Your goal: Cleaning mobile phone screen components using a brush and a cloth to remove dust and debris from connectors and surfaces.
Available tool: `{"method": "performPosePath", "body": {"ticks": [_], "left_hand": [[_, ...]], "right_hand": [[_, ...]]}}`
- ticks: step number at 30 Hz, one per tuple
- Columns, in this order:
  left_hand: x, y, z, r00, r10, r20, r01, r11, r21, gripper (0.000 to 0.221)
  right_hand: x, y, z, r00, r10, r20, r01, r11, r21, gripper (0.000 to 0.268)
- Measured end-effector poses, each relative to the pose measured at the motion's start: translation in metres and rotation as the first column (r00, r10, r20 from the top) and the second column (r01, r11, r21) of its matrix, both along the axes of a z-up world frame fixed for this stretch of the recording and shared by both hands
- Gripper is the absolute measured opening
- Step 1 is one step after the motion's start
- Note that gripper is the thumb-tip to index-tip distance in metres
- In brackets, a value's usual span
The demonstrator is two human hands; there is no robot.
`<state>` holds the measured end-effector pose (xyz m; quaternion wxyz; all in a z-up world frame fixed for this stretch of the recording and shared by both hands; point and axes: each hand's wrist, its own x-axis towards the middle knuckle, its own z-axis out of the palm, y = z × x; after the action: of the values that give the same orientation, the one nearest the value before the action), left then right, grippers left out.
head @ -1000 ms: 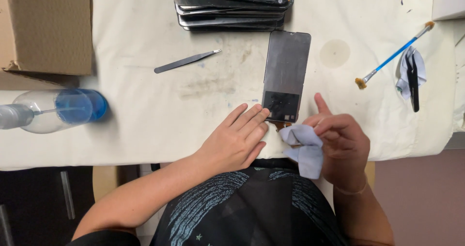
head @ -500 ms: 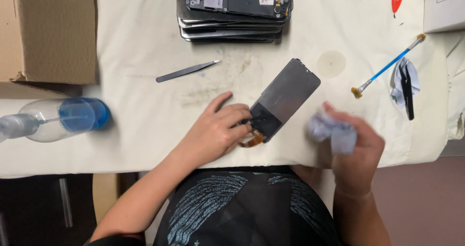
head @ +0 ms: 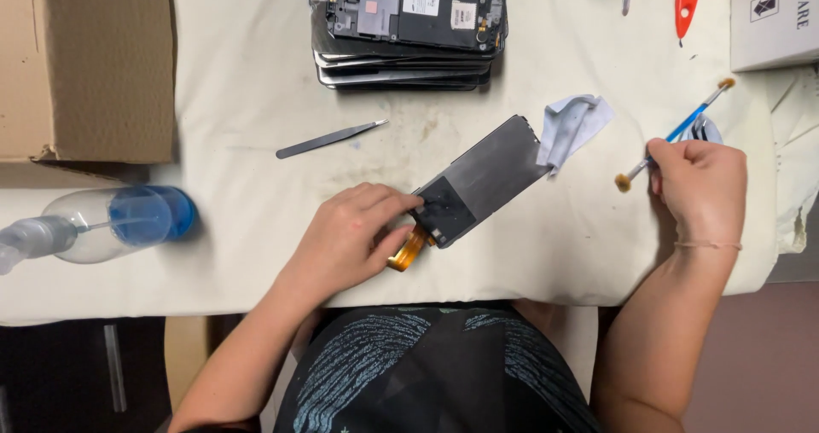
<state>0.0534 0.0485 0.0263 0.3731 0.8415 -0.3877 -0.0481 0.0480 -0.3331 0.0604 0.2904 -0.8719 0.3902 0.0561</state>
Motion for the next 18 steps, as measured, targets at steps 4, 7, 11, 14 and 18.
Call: {"method": "performPosePath", "body": {"ticks": [4, 7, 11, 14, 18], "left_hand": [[-0.011, -0.027, 0.002, 0.947, 0.318, -0.041, -0.303, 0.930, 0.206, 0.035], [-0.014, -0.049, -0.002, 0.914, 0.394, 0.101, -0.402, 0.838, 0.368, 0.049], [-0.022, -0.066, -0.005, 0.866, 0.458, 0.200, -0.498, 0.756, 0.425, 0.053], [-0.023, -0.068, -0.018, 0.874, 0.467, 0.136, -0.465, 0.721, 0.513, 0.065], [-0.012, -0.064, -0.017, 0.869, 0.494, -0.010, -0.419, 0.748, 0.515, 0.070]], "right_hand": [[-0.002, -0.019, -0.010, 0.870, -0.204, 0.448, 0.083, 0.958, 0.275, 0.024], [0.030, -0.019, 0.001, 0.714, -0.134, 0.687, -0.076, 0.961, 0.266, 0.009], [0.111, 0.003, 0.026, 0.427, 0.181, 0.886, -0.405, 0.914, 0.008, 0.009], [0.174, 0.009, 0.037, 0.324, 0.548, 0.772, -0.426, 0.813, -0.398, 0.006], [0.214, 0.006, 0.031, 0.328, 0.580, 0.745, -0.395, 0.801, -0.450, 0.006]]}}
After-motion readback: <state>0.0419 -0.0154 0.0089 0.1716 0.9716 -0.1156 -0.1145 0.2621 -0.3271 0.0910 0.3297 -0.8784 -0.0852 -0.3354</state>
